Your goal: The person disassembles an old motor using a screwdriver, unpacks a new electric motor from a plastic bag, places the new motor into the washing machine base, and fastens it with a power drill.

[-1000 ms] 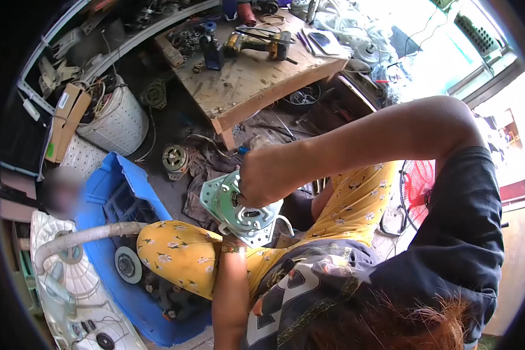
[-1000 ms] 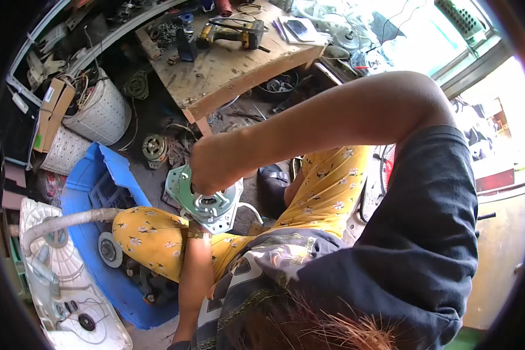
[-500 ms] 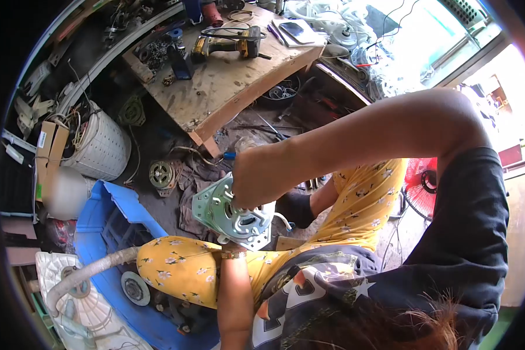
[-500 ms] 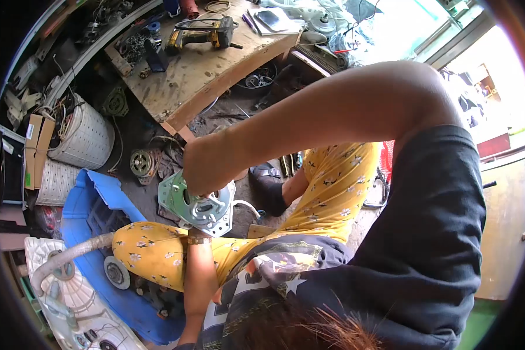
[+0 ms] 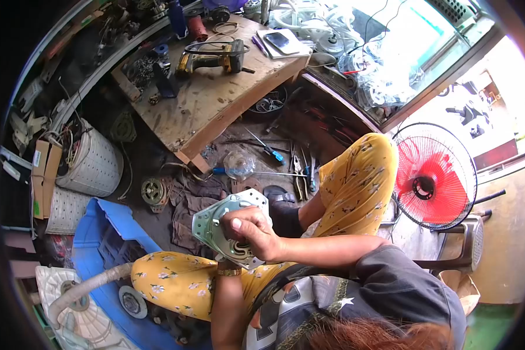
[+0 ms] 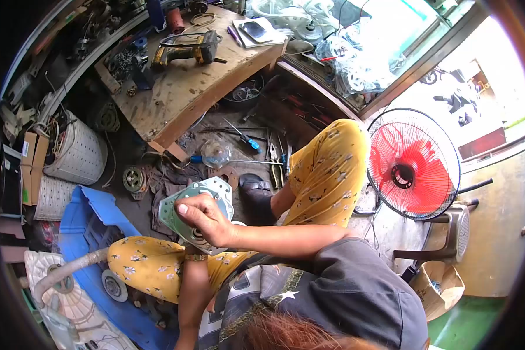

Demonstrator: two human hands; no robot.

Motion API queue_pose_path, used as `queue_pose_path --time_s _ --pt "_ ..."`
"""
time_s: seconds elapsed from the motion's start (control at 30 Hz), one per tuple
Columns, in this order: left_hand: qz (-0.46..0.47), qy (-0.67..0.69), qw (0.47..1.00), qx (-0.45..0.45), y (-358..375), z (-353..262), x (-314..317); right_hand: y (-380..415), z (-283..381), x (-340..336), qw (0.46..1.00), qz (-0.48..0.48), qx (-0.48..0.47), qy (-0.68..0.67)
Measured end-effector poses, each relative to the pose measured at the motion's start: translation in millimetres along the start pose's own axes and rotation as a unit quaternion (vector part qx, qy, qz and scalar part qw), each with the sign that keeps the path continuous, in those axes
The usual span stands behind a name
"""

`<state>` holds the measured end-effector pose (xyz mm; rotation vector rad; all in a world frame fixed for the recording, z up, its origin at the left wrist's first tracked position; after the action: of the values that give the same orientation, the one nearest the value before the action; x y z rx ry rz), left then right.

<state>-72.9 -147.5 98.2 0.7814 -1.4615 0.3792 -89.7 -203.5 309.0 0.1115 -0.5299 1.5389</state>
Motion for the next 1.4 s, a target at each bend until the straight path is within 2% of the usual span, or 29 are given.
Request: queue_pose_path --time_s 0.13,0.23,0.27,0.3,0.37,0.4,0.43,0.47,0.5,0.53,0.57,0.6,0.63,0.67,0.7,0.73,0.77,0.8,0.87,0.9,0.97,1.07,1.1,1.17,1.27,1.37,1.4 --pt "-0.02 -0.014 1.0 0.004 1 3 -2 -10 -4 -7 0.999 0.021 0.039 0.014" --pt "-0.03 -0.015 0.999 0.009 2 2 -3 -18 5 -8 0.999 0.032 0.008 0.032" --pt "-0.033 -0.016 0.999 0.011 2 0 -5 -16 2 -7 0.998 0.029 0.046 0.04" --pt "-0.037 -0.017 0.999 0.014 4 -1 -6 -19 4 -3 0.991 0.066 0.022 0.115" --pt "-0.046 -0.02 0.999 0.017 5 -2 -8 -25 2 8 0.969 0.165 0.034 0.18" --pt "-0.051 -0.02 0.998 0.02 6 -3 -9 -30 -7 9 0.961 0.2 0.043 0.186" --pt "-0.056 -0.017 0.998 0.021 6 -5 -9 -46 9 1 0.964 0.201 0.011 0.175" --pt "-0.062 -0.016 0.998 0.022 7 -6 -12 -66 3 -22 0.969 0.166 0.015 0.183" --pt "-0.065 -0.013 0.998 0.025 7 -7 -14 -91 -17 -65 0.988 0.068 0.03 0.133" --pt "-0.069 -0.011 0.997 0.026 8 -8 -16 -115 -33 -119 0.981 -0.049 0.081 0.172" --pt "-0.071 -0.009 0.997 0.029 7 -10 -18 -142 -53 -177 0.979 -0.128 0.015 0.159" --pt "-0.074 -0.004 0.997 0.031 8 -11 -20 -152 -84 -242 0.952 -0.215 0.055 0.21" --pt "-0.079 0.0 0.996 0.036 10 -13 -22 -152 -117 -315 0.886 -0.249 0.082 0.383" --pt "-0.084 0.007 0.996 0.038 11 -15 -25 -142 -151 -377 0.79 -0.272 0.191 0.515" --pt "-0.09 0.012 0.995 0.042 12 -17 -28 -125 -172 -417 0.712 -0.275 0.222 0.607" --pt "-0.097 0.017 0.994 0.045 13 -19 -31 -107 -192 -442 0.676 -0.182 0.348 0.624" --pt "-0.103 0.022 0.993 0.047 13 -21 -34 -86 -207 -467 0.63 -0.203 0.425 0.617" --pt "-0.109 0.026 0.993 0.047 13 -23 -36 -76 -206 -470 0.601 -0.23 0.455 0.616" --pt "-0.125 0.033 0.99 0.05 11 -25 -43 -76 -217 -476 0.557 -0.178 0.443 0.68" --pt "-0.132 0.036 0.989 0.051 11 -26 -45 -72 -239 -501 0.556 -0.174 0.438 0.684" --pt "-0.141 0.038 0.988 0.053 8 -29 -49 -81 -227 -489 0.543 -0.148 0.404 0.721" --pt "-0.141 0.044 0.988 0.052 3 -29 -52 -79 -252 -507 0.548 -0.083 0.462 0.692" --pt "-0.139 0.044 0.988 0.053 1 -29 -52 -84 -253 -508 0.575 -0.129 0.434 0.682" --pt "-0.133 0.048 0.989 0.053 0 -28 -52 -77 -251 -511 0.575 -0.181 0.426 0.675" --pt "-0.12 0.048 0.99 0.055 -1 -28 -49 -70 -203 -474 0.588 -0.301 0.42 0.622" --pt "-0.095 0.054 0.992 0.063 -2 -27 -45 -49 -164 -446 0.641 -0.429 0.284 0.57" --pt "-0.086 0.056 0.993 0.065 -3 -27 -43 -40 -157 -435 0.638 -0.465 0.234 0.567"
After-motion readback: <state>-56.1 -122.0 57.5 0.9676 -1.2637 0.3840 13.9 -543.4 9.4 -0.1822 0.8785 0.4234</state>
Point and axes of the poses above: each hand's wrist, its own y-axis away from the middle knuckle, its own x-axis out of the palm, z = x × y, the point moved 8 cm from there along -y, towards the middle knuckle, and after that the axes turned 5 degrees about -y, right-handed, at the moved point
